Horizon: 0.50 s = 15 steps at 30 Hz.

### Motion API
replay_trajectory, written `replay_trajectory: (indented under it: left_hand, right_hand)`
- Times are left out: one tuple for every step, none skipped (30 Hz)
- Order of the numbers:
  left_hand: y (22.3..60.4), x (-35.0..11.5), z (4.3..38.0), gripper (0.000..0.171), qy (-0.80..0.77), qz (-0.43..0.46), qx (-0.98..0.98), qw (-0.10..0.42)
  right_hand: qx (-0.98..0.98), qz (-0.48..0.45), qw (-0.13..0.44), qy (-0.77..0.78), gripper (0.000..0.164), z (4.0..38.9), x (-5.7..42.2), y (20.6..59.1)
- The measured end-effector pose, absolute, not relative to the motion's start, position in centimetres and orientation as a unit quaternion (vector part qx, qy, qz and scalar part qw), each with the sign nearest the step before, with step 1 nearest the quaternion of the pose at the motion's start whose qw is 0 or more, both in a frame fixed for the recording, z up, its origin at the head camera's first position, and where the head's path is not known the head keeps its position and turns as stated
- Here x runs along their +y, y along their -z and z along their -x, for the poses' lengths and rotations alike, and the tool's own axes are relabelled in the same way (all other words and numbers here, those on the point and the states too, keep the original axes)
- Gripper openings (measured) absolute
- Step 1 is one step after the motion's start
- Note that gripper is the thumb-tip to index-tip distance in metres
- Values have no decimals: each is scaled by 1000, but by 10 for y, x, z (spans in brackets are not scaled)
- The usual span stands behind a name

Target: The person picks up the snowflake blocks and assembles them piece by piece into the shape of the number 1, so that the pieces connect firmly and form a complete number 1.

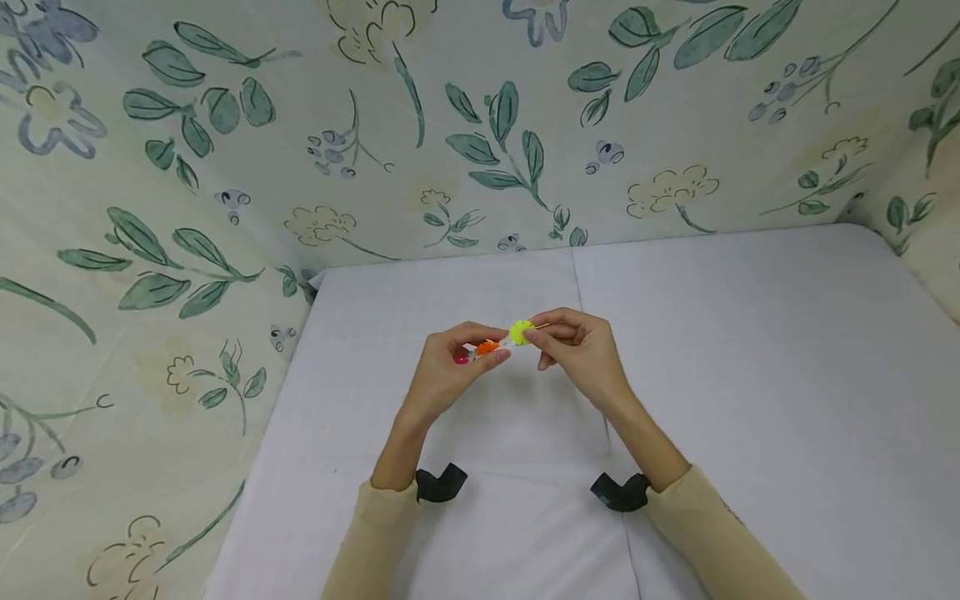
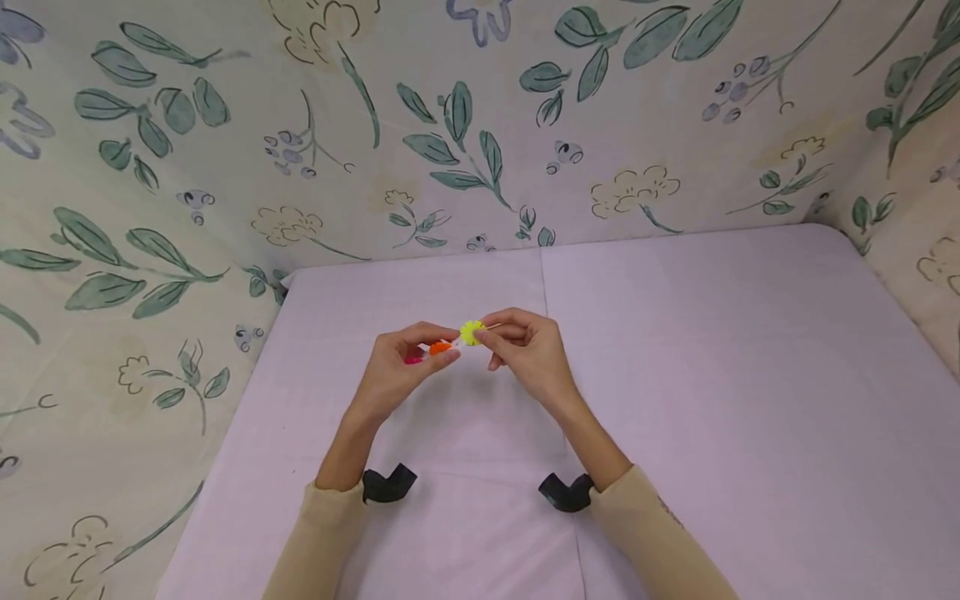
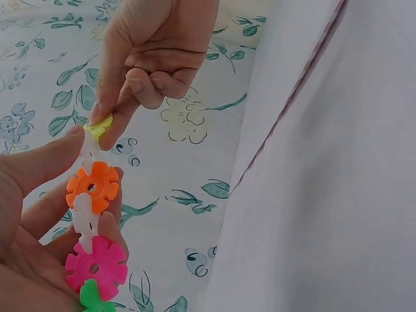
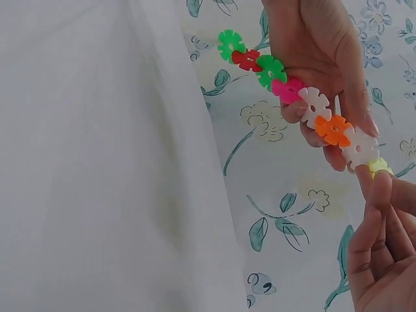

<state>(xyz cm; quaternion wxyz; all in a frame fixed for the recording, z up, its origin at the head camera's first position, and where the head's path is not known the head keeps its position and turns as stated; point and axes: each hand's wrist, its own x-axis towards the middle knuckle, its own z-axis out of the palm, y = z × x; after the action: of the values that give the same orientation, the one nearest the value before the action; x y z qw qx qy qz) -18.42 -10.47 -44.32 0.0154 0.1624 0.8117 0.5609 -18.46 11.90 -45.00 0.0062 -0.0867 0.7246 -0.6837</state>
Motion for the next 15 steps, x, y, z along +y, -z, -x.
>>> replay_trajectory:
  left_hand:
    - [443,-105,184,21,-560,-163,812,14]
    - [443,-104,184,21,-560,-163,812,13]
    - [443,-104,184,22,-560,-163,812,12]
    - [443,-104,184,22,-560,-162,813,12]
    - [443,-104,184,22,-561,-160,812,12]
    - [443,-105,184,23,-563,-159,811,12]
    - [443,-105,184,24,-566,-159,809,11]
    - [443,-105,184,24,-569,-159,807,10]
    - [443,-106,184,24,-573,-159,804,8]
    - [443,-107,184,23,-576,-160,802,7]
    - [443,-108,184,22,-583,-162,796,7]
    - [443,-109,185,21,-592,-166,789,8]
    - [443,-110,185,20,-601,-169,781,8]
    - [443,-112,185,18,-608,-172,775,9]
    - [443,-112,186,17,-616,-175,768,10]
  right_hand:
    - [724,87,6,684,22,184,119,450]
    - [725,88,6,683,23,184,118,450]
    - [727,89,4,681,23,184,118,450]
    - [728,90,4,679,24,184,118,451]
    - [730,92,3,678,25,184,118,451]
    - [730,95,2,677,25,183,118,451]
    - [729,98,1,677,26,183,118,452]
    - [729,102,-2,677,27,183,118,453]
    - [727,106,-4,678,27,184,118,453]
    - [727,110,-8,678,27,184,118,454]
    - [726,113,-13,678,27,184,118,454]
    - [726,117,-18,678,26,184,118,454]
    - [725,121,-24,677,26,185,118,455]
    - [727,124,-29,675,25,185,118,455]
    - [728,127,-34,673,24,185,118,455]
